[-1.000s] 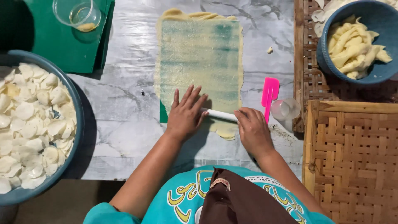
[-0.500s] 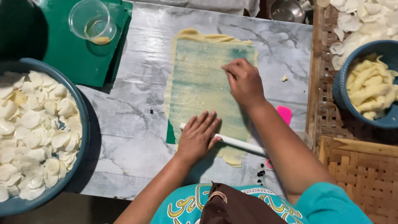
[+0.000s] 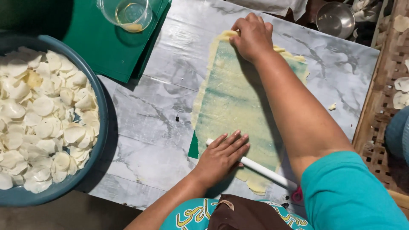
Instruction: The person is rolling out a piece of dough on a green mat using a white rolling pin and adding sliced fruit.
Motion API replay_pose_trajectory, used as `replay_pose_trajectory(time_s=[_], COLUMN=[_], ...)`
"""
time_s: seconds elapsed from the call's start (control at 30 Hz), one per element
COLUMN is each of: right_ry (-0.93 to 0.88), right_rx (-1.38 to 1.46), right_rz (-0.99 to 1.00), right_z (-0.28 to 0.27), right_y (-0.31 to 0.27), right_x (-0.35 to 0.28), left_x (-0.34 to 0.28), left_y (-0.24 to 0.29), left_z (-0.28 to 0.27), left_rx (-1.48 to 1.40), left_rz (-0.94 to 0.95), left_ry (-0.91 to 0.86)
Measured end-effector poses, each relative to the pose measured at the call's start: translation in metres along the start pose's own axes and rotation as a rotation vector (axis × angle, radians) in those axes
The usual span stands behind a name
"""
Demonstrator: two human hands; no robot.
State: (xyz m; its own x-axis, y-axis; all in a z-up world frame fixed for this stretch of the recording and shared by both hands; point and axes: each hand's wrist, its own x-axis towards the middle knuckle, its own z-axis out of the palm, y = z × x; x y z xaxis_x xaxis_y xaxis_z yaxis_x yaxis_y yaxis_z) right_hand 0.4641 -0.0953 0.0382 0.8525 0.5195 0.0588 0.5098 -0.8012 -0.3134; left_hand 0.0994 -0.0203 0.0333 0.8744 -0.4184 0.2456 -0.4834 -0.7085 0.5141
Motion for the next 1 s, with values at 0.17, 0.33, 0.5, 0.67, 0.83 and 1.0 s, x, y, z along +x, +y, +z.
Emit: replay_pose_trajectory(time_s=[0.17, 0.33, 0.5, 0.67, 0.83, 1.0], right_ry=[-0.263, -0.147, -0.057, 0.034, 0.057, 0.054], right_rx=[0.315, 0.435, 0.512, 0.683, 0.765, 0.839], right_rz=[0.02, 0.008, 0.175, 0.165, -0.005, -0.144], right_z=[-0.032, -0.011, -0.005, -0.028, -0.077, -0.085], right_y=[0.005, 0.033, 0.039, 0.048, 0.048, -0.035], right_x=[0.013, 0.032, 0.038, 0.033, 0.002, -0.066], left_x=[0.002, 0.001, 0.0, -0.002, -0.003, -0.012], left_y=[0.001, 0.002, 0.0, 0.001, 0.002, 0.003], left_z=[-0.003, -0.003, -0.003, -0.002, 0.003, 0.023], left_rx=[-0.023, -0.038, -0.034, -0.084, -0.165, 0.014], left_rz=[-0.012, -0.016, -0.015, -0.028, -0.026, -0.005], left_ry=[-0.068, -0.068, -0.085, -0.082, 0.077, 0.243])
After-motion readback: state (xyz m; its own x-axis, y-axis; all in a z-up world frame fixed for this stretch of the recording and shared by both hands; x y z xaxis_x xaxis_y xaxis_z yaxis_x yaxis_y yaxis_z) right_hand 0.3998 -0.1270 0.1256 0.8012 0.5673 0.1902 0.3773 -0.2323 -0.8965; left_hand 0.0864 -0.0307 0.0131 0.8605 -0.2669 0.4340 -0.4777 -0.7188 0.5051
